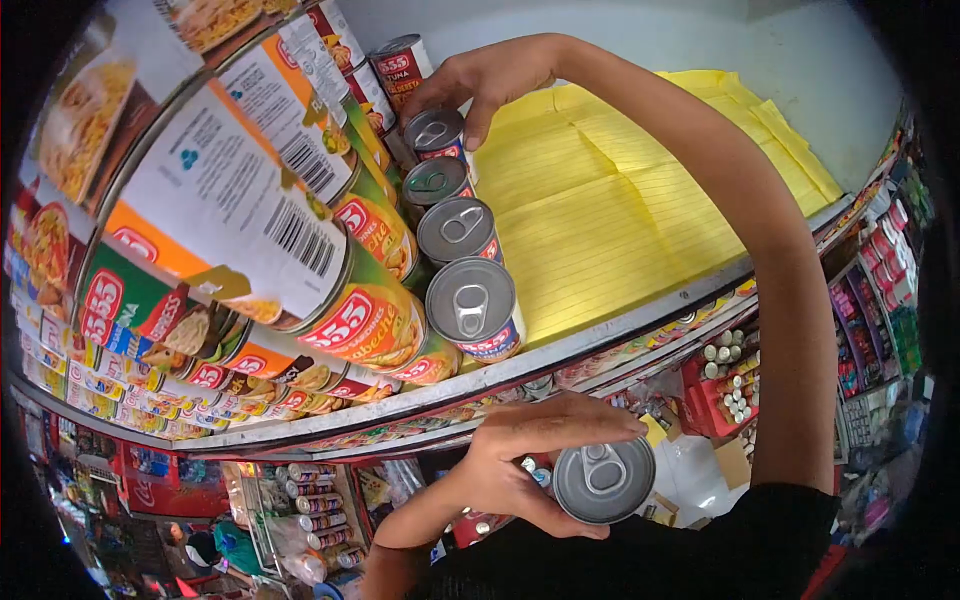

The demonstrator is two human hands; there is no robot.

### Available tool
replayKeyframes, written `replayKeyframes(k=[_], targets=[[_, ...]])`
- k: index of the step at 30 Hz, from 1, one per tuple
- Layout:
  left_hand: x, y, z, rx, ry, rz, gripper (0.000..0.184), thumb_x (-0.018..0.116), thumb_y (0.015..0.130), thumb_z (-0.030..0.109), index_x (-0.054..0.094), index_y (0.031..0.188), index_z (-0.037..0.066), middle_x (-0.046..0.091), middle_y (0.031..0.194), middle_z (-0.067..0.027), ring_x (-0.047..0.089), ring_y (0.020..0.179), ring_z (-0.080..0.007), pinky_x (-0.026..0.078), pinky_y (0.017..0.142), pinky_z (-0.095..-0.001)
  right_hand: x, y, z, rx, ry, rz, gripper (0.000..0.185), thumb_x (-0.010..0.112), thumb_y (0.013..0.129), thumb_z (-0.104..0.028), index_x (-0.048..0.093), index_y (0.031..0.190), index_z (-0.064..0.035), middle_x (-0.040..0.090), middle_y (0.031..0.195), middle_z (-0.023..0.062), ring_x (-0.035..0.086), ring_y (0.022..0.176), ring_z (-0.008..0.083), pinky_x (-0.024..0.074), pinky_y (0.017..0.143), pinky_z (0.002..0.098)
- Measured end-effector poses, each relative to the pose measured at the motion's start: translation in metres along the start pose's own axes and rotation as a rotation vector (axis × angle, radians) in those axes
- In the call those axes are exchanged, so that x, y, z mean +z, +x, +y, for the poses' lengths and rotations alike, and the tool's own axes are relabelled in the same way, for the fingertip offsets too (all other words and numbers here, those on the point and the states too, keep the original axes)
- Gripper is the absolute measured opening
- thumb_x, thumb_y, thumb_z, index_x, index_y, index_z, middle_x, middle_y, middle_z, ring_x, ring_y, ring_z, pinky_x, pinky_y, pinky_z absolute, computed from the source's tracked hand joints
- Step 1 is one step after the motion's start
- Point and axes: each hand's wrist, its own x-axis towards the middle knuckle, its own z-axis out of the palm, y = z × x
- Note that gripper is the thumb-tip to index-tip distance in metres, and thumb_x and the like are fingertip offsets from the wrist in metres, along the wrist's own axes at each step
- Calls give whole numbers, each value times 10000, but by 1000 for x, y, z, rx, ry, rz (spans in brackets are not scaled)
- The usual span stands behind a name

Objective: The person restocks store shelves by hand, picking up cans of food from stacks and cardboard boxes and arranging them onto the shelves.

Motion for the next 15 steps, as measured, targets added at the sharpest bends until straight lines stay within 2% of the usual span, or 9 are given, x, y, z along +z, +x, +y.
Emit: replayKeyframes(k=[2,4,5,11,13,15], targets=[[0,2,1,-36,-43,-15,656,893,484,182,629,1047,-27,642,1008,-237,636,949,-358,492,806,-446,1,10,9,-14,26,-66,707,679,685,-19,390,1329,23,493,1290,140,467,1176,222,352,1021,343],[-2,4,-2,-23,-46,-21,657,894,483,174,626,1047,-32,640,1006,-242,635,949,-358,496,806,-443,5,19,18,-157,48,-60,707,709,708,-48,384,1334,-4,534,1209,133,556,1045,212,506,862,330],[-2,5,-3,-9,-45,-31,659,896,481,166,624,1047,-37,638,1005,-246,634,949,-358,500,805,-440,5,21,22,-156,52,-66,707,709,708,-48,384,1334,-4,534,1209,133,556,1045,212,506,862,330],[-4,4,-2,-38,-57,12,659,900,476,136,618,1042,-52,624,1019,-265,632,941,-363,514,802,-435,16,19,13,-193,12,21,695,658,675,20,402,1321,-7,513,1241,128,533,1076,213,480,883,335],[-4,6,0,-25,-54,21,658,901,477,139,617,1039,-53,624,1021,-262,632,945,-365,517,796,-437,20,16,12,-115,61,68,729,647,639,49,413,1325,-34,474,1309,111,439,1210,213,342,1030,340],[-2,6,0,-11,-49,27,656,901,478,143,617,1036,-54,624,1023,-260,631,949,-367,520,790,-439,26,15,14,-131,62,100,733,654,632,45,418,1322,-36,478,1301,111,454,1188,215,350,1022,339]])
